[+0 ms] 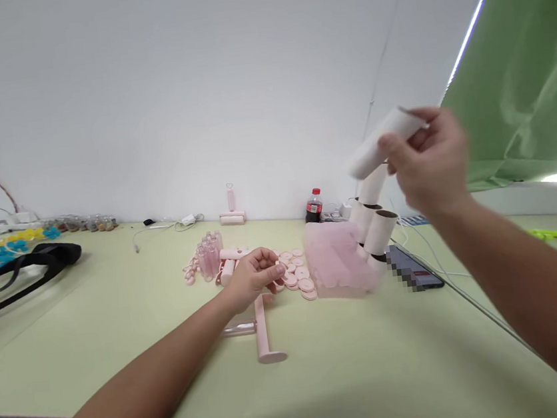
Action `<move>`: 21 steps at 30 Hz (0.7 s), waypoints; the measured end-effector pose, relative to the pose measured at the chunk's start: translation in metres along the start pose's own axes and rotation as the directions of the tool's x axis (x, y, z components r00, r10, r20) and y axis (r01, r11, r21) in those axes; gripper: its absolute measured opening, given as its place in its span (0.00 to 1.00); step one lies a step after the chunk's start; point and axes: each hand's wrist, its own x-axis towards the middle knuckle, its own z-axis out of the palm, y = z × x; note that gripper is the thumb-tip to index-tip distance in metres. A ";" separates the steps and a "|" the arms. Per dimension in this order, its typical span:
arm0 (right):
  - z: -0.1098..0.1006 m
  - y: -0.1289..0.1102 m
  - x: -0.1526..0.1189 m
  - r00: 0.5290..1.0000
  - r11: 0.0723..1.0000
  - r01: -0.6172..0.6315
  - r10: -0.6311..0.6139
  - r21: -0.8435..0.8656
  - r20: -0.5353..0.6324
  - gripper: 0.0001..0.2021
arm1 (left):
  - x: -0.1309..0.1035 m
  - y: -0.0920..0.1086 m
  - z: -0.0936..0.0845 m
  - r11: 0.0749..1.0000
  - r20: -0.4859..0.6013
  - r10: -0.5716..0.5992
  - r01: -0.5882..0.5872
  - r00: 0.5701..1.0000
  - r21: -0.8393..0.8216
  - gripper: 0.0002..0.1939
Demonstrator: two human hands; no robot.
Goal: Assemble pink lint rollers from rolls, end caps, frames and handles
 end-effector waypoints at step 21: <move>-0.006 0.037 0.067 0.950 0.790 -0.283 0.309 -0.544 -0.045 0.22 | -0.004 -0.011 0.006 0.971 0.070 -0.064 0.046 0.995 0.233 0.23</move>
